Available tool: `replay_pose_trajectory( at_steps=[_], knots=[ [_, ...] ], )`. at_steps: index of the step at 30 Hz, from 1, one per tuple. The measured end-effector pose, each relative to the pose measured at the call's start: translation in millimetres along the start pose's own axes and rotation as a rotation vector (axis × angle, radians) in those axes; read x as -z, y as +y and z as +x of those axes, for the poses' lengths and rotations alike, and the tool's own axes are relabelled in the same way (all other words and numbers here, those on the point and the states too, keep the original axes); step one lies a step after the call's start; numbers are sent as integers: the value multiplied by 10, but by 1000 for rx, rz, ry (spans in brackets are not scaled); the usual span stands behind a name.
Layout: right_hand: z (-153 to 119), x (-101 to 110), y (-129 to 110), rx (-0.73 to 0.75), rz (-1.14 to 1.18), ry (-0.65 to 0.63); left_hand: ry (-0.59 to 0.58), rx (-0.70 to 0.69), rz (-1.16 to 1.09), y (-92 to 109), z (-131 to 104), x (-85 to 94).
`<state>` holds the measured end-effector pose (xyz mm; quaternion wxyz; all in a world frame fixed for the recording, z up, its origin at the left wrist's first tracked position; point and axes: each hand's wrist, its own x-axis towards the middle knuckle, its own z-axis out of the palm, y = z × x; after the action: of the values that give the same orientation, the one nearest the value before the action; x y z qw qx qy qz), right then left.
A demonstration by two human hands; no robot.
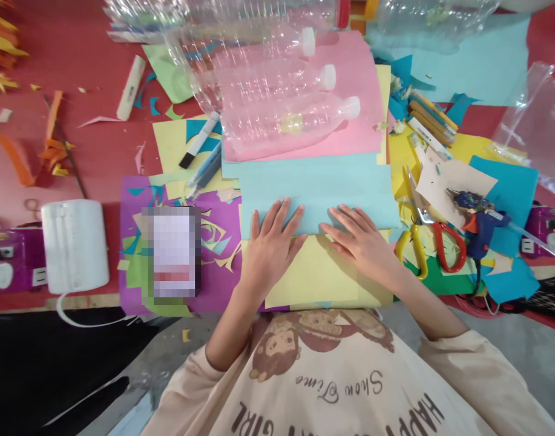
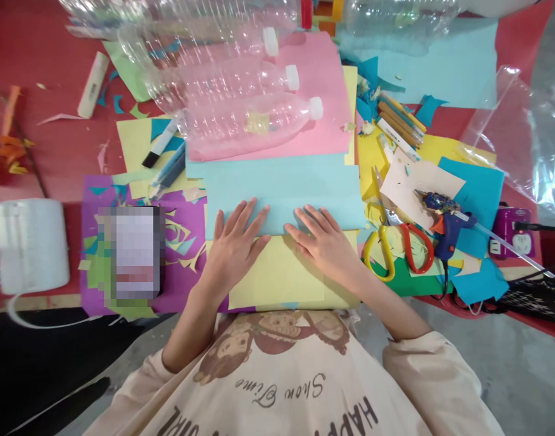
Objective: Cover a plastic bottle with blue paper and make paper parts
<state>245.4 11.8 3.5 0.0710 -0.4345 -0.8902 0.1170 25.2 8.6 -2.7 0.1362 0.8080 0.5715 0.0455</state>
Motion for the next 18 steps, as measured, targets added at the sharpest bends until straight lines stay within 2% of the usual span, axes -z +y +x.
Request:
replay_pose_trajectory(
  at_steps=[6,18],
  knots=[
    [12,-45,19,20,-58,53,14,9,-16,-22,17,-51],
    [12,-61,17,-9,3,14,28,3,14,-44,16,-116]
  ],
)
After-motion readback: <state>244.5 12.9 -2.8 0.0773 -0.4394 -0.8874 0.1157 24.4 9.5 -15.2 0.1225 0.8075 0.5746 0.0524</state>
